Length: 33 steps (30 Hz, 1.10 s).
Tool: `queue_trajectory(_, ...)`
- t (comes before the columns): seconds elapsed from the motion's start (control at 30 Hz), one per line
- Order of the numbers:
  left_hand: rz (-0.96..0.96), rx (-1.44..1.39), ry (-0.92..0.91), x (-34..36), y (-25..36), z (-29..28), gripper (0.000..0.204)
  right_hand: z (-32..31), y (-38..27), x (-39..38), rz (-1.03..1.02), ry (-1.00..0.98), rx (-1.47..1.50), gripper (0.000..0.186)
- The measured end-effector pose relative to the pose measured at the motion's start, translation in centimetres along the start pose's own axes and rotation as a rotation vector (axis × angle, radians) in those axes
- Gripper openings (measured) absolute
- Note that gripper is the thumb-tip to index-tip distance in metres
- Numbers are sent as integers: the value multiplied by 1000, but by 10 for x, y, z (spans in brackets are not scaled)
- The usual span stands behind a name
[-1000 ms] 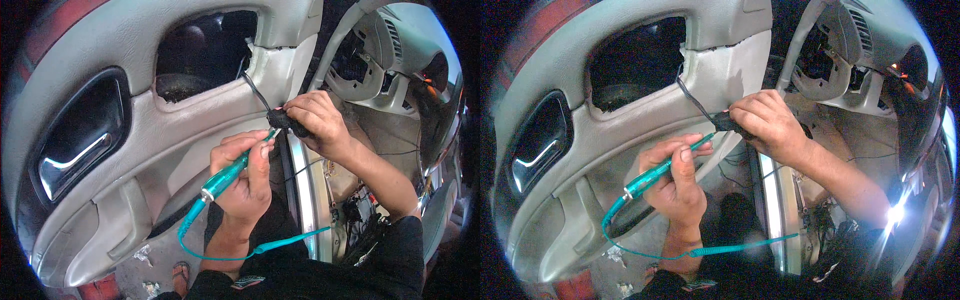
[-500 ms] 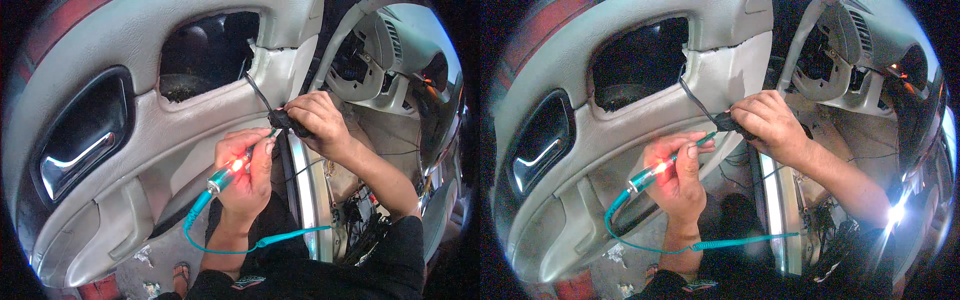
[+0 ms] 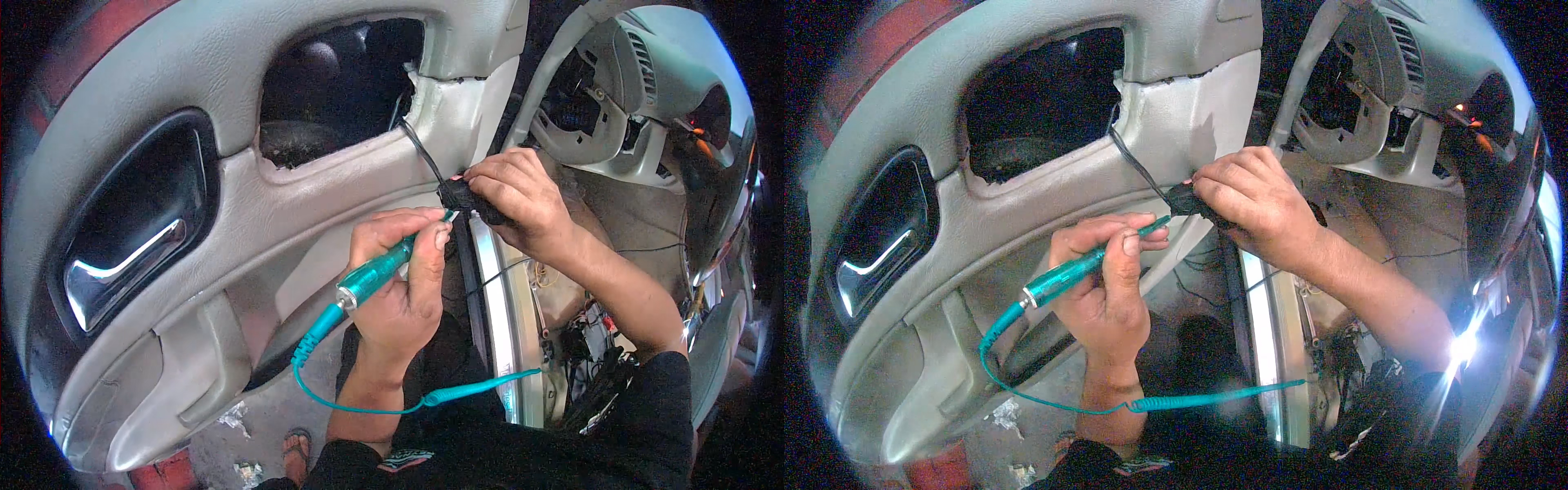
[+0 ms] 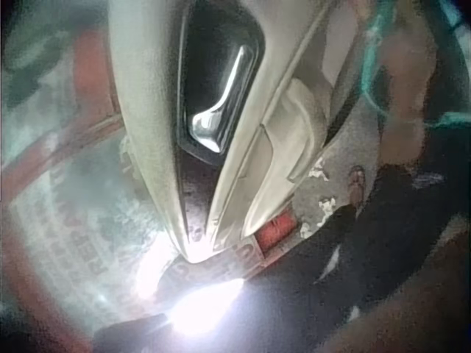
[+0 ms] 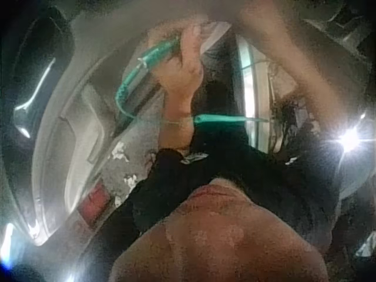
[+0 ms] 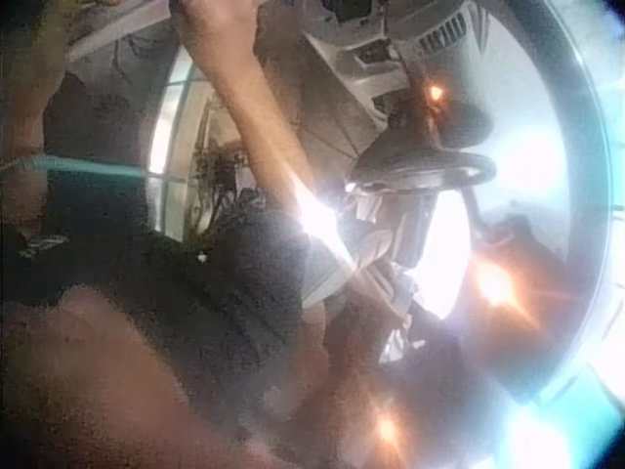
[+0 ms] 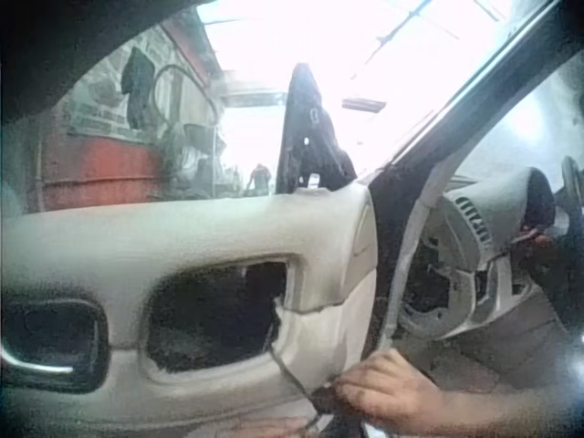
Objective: The person uses a circuit tester to probe a connector on a car door panel, observing the tester's light. They then handle a switch module and probe it while another person points to it.
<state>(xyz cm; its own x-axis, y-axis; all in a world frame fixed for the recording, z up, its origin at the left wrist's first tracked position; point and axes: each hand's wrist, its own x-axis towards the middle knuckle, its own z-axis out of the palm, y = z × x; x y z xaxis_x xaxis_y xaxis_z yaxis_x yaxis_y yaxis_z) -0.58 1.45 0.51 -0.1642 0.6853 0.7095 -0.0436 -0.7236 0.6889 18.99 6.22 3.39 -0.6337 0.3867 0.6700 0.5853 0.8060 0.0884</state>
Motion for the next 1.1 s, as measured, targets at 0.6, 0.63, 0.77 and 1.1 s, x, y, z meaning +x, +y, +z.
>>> queue_trajectory(0.6,73,-158,-33,-4,-13,0,13,4,1,-3,43,13,28,52)
queue_trajectory(0.63,44,-196,-23,-4,-14,0,13,3,2,-3,44,8,26,53)
queue_trajectory(0.77,-41,-255,14,-2,-10,1,11,2,4,-3,42,-2,53,55)
queue_trajectory(1.1,39,-145,-4,-5,-5,4,13,0,3,-3,31,-3,62,54)
